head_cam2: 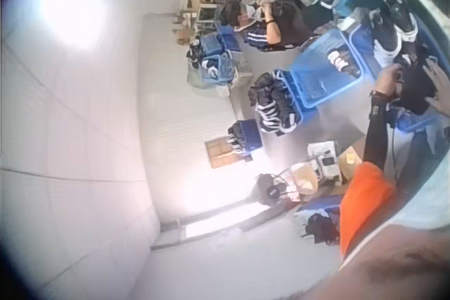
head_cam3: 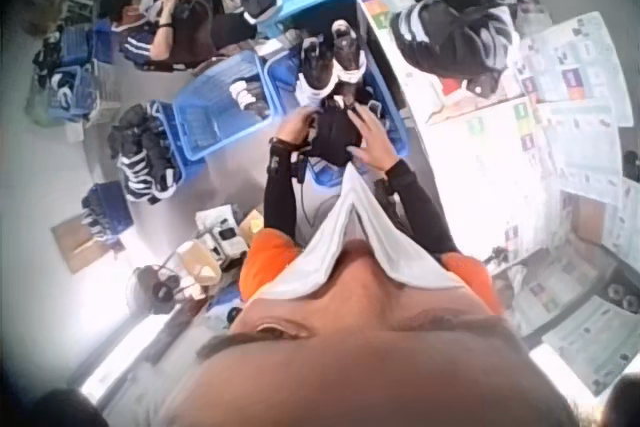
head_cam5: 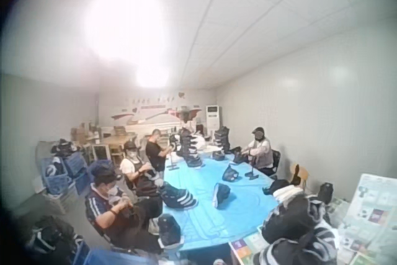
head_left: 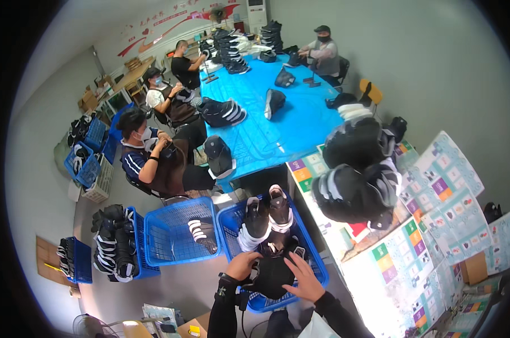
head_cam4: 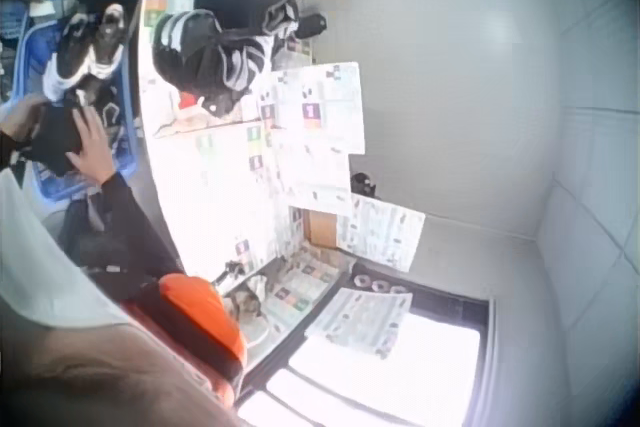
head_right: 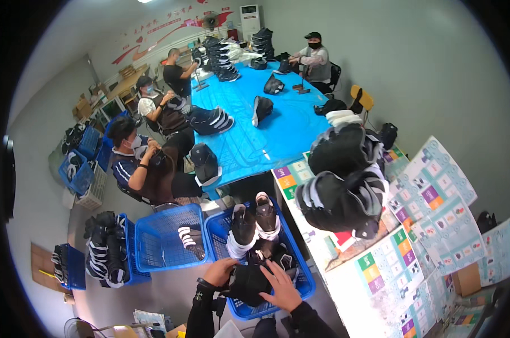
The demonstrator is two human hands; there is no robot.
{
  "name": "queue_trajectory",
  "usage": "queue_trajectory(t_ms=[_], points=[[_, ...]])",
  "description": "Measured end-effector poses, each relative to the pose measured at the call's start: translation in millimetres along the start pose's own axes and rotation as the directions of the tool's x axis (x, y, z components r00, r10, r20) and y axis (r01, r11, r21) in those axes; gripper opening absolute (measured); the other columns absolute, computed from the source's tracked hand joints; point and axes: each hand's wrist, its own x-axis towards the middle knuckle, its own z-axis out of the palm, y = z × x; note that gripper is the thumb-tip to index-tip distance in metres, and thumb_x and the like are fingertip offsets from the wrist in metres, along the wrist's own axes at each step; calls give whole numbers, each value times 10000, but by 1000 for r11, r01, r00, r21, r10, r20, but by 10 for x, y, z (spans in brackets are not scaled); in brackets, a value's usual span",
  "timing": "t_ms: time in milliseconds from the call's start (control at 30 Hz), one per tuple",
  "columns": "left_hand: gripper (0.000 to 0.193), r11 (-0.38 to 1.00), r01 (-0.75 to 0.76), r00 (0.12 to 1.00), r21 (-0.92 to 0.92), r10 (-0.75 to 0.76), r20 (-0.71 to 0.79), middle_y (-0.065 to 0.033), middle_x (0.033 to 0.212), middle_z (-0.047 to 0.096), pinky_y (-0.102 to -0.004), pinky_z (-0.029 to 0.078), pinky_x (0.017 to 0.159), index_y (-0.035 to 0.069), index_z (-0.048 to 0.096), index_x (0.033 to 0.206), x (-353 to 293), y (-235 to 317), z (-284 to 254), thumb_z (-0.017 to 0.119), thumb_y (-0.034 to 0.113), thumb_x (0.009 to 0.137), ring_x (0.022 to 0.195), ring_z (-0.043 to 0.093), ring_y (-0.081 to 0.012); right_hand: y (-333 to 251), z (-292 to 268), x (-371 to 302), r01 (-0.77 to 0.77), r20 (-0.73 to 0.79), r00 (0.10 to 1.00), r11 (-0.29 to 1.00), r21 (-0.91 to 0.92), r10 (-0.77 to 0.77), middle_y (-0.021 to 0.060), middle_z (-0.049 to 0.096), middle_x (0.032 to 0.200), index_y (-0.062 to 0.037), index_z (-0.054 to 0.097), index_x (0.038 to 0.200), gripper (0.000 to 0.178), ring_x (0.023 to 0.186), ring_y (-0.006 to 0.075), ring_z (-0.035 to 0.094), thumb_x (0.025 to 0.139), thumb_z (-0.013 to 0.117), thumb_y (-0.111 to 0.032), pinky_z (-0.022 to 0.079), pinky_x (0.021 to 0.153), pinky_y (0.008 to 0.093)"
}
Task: The person picks up a shoe component from a blue basket and uses a spray gun to apply a substance to the interior before placing it on the workbench. They then repeat the process with another shoe component, adjusting the sprayer and handling multiple pieces from the basket.
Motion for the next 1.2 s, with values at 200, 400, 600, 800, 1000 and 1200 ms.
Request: queue_trajectory(t_ms=[200, 400, 600, 800, 1000, 1200], points=[[427, 971, 64, 989, -229, -32, 143, -153, 1204, 747, -380, 550, 954, 30, 673, 1288, 191, 848, -84, 693, 45, 861, 1121, 720, -250, -319, -814, -140, 140, -16, 990, 966, 219, -140, 207, 497, 1560, -43, 526, 1496, 736, 1457, 374, 458, 904, 791, -390, 349, 1218, 454], [422, 606, 80, 990, -791, -140, -7, -46, 1089, 742, -275, 532, 910, 11, 653, 1328, 41, 1140, 209, 652, -57, 911, 1043, 672, -114, -111, -1175, -711, -437, 298, 751, 104, 894, 589, 44, 693, 1225, -22, 606, 1323, 403, 1082, 125, 642, 1033, 706, -284, 516, 947, 320], [388, 959, 119, 966, -256, -171, -193, -167, 949, 741, -339, 544, 823, 21, 673, 1299, -230, 1177, 639, 577, -47, 929, 899, 719, -208, -215, -936, -952, -481, 271, 802, 307, 821, 532, 45, 754, 1108, 45, 708, 1221, 309, 994, 86, 672, 1013, 722, -184, 524, 887, 245], [434, 901, 417, 761, -120, -418, -496, -235, 1089, 758, -437, 564, 898, -2, 694, 1264, -630, -298, 588, 487, -29, 884, 1030, 734, -397, 497, -619, -1360, -477, 177, 613, 183, 860, 770, 41, 748, 1096, 31, 685, 1253, 297, 957, 105, 680, 1050, 662, -185, 515, 852, 251], [304, 546, 830, 551, 110, -776, -306, -248, 1124, 749, -505, 544, 958, 22, 742, 1166, -973, -1973, 1318, 584, 126, 927, 1097, 706, -434, 415, -663, -1558, -320, 101, 611, 129, 938, 785, 101, 710, 1235, 67, 593, 1350, 364, 1092, 181, 677, 1068, 618, -162, 503, 971, 318], [515, 389, 914, 402, 113, -907, -129, -264, 1095, 748, -506, 547, 966, -1, 726, 1109, -803, -2888, 2360, 704, 490, 957, 1089, 706, -444, 496, -292, -1627, -340, 105, 470, 70, 938, 876, 144, 683, 1308, 87, 575, 1363, 371, 1192, 214, 655, 1060, 604, -125, 480, 1055, 351]])
